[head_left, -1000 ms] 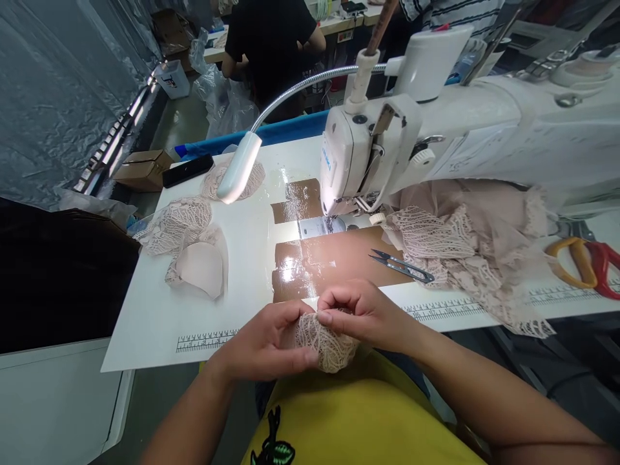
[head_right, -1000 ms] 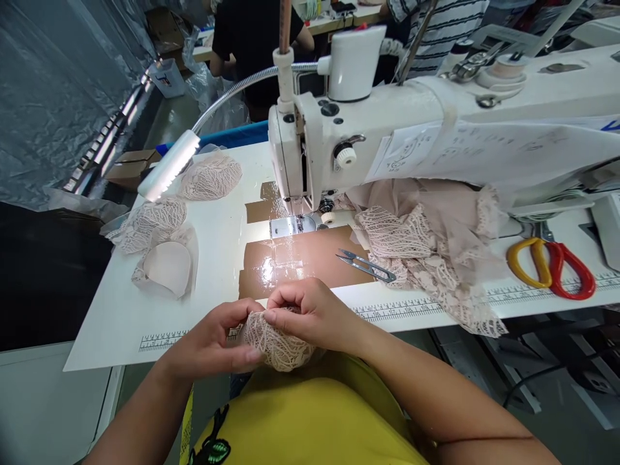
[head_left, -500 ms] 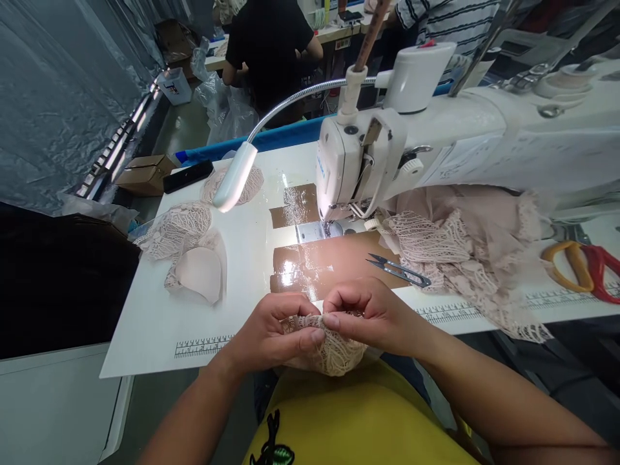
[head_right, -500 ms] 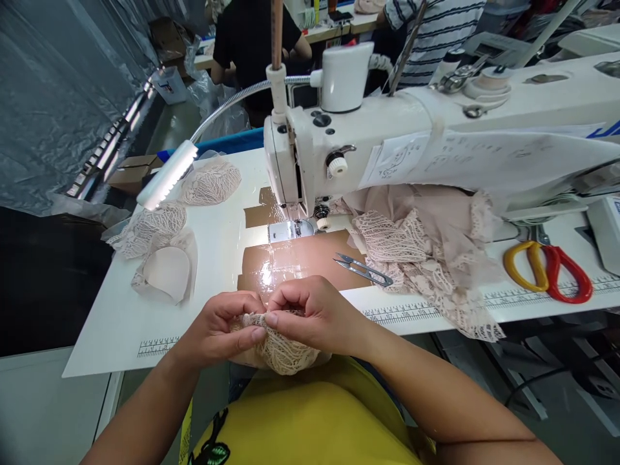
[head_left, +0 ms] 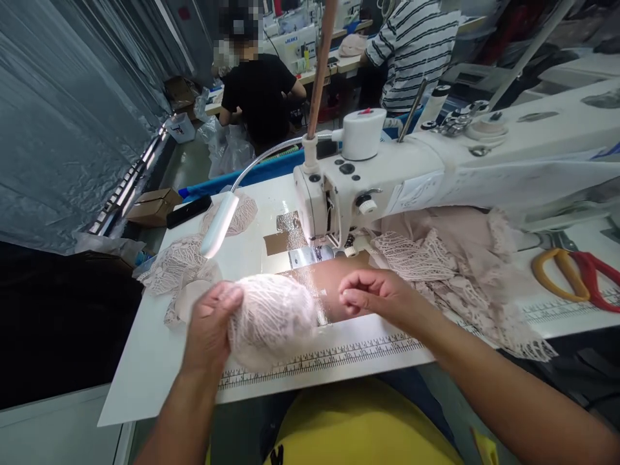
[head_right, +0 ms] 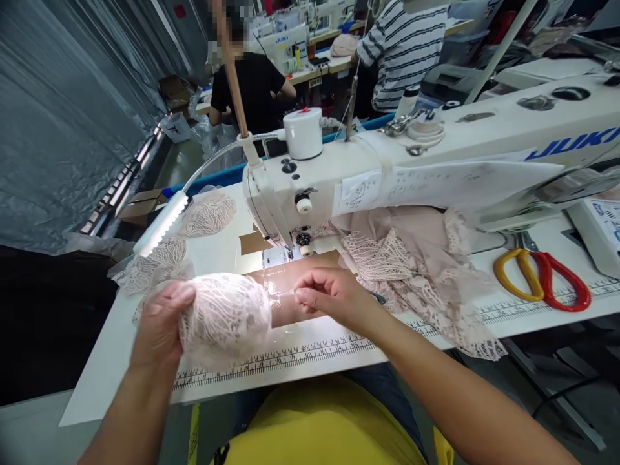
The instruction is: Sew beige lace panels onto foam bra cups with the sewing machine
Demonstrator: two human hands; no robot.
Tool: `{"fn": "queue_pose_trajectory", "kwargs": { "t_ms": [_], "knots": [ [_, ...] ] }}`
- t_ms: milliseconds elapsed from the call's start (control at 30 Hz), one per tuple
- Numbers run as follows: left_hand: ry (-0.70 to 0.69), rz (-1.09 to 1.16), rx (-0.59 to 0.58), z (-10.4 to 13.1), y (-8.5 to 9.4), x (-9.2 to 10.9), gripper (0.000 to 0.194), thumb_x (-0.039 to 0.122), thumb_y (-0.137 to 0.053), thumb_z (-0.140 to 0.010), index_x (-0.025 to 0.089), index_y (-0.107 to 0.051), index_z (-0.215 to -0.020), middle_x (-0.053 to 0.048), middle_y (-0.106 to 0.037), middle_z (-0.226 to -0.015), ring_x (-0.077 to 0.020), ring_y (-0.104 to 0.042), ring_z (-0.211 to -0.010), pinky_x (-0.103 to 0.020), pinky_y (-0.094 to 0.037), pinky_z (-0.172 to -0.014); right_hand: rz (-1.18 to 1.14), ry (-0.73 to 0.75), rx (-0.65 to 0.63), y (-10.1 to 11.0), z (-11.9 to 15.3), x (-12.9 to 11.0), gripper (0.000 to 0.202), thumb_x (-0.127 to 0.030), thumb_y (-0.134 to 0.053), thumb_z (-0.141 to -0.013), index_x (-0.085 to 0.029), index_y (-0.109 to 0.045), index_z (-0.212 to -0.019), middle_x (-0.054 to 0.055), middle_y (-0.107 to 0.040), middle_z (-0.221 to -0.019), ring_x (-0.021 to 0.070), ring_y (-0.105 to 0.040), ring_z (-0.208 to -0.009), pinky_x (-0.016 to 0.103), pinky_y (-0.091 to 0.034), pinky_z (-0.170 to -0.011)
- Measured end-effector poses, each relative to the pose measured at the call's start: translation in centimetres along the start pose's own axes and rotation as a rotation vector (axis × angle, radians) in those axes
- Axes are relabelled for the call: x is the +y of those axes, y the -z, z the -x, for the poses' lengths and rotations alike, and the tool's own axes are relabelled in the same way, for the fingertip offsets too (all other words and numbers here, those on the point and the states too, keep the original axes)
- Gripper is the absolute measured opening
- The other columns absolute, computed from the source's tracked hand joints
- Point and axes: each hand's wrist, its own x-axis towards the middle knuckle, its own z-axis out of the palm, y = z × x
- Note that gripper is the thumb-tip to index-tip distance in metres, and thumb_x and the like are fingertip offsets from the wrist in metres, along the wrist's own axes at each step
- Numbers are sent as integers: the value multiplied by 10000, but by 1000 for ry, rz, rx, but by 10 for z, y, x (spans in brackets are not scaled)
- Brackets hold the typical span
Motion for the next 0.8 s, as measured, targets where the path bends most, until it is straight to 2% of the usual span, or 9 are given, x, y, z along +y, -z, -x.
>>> {"fn": "queue_pose_trajectory", "kwargs": {
  "t_ms": [67, 100, 200, 267, 367, 433, 533, 633, 800],
  "knots": [
    [-291, -363, 120, -17, 4, 8, 195, 342, -633, -770, 165, -590, -702, 28, -531, -578, -113, -483, -526, -223, -379, -519, 118, 42, 83, 14, 3, -4, 224, -385, -589, -816, -164, -626, -807, -1, -592, -686, 123, -556, -626, 253, -445, -612],
    [-438, -565, 109, -25, -1, 9, 195, 321, -598, -801, 168, -583, -680, 18, -532, -588, -123, -490, -553, -232, -385, -538, 205, 70, 117, 19, 3, -6, 216, -375, -569, -829, -169, -631, -810, -7, -584, -666, 123, -546, -618, 247, -430, -599],
    [-760, -1176, -107, -43, -41, -8, 235, 213, -494, -846, 168, -550, -623, -45, -573, -646, -177, -537, -666, -282, -421, -618, 533, 121, 140, 23, -4, -16, 190, -306, -513, -855, -186, -659, -853, -12, -592, -652, 128, -528, -602, 243, -385, -575],
    [-783, -1426, -214, -47, -77, -26, 239, 127, -463, -830, 162, -555, -612, -67, -571, -600, -205, -542, -642, -306, -420, -585, 747, 148, 115, 18, -14, -18, 205, -238, -473, -861, -199, -674, -880, -1, -624, -691, 138, -537, -632, 247, -371, -588],
    [-798, -1466, -310, -38, -115, -46, 197, 120, -461, -833, 133, -606, -699, -104, -601, -646, -238, -561, -653, -334, -433, -571, 971, 177, 74, 8, -30, -9, 257, -119, -420, -849, -192, -666, -851, 26, -651, -794, 147, -553, -717, 244, -368, -623],
    [-802, -1476, -345, -29, -120, -47, 184, 164, -472, -850, 117, -620, -752, -123, -615, -694, -260, -575, -688, -351, -448, -581, 1063, 198, 38, 4, -37, 3, 264, -66, -418, -823, -178, -654, -862, 40, -643, -862, 145, -555, -752, 241, -371, -637],
    [-735, -1382, -449, -25, -106, -33, 219, 217, -459, -889, 132, -620, -767, -104, -613, -715, -244, -586, -712, -338, -471, -597, 1231, 243, 2, 1, -41, 20, 230, -75, -456, -823, -158, -653, -907, 63, -615, -897, 156, -541, -769, 260, -373, -649],
    [-646, -1089, -606, -35, -85, -22, 234, 230, -439, -921, 167, -635, -809, -73, -645, -827, -181, -612, -760, -291, -511, -665, 1382, 303, -19, 0, -40, 29, 223, -108, -462, -865, -148, -664, -952, 81, -604, -905, 177, -528, -794, 280, -376, -645],
    [-826, -952, -608, -51, -74, -37, 264, 231, -458, -923, 162, -659, -1080, -112, -663, -1146, -217, -634, -955, -357, -536, -819, 1491, 273, 66, -5, -42, 29, 281, -128, -416, -929, -151, -663, -1062, 108, -627, -938, 201, -546, -836, 309, -413, -684]
  ]
}}
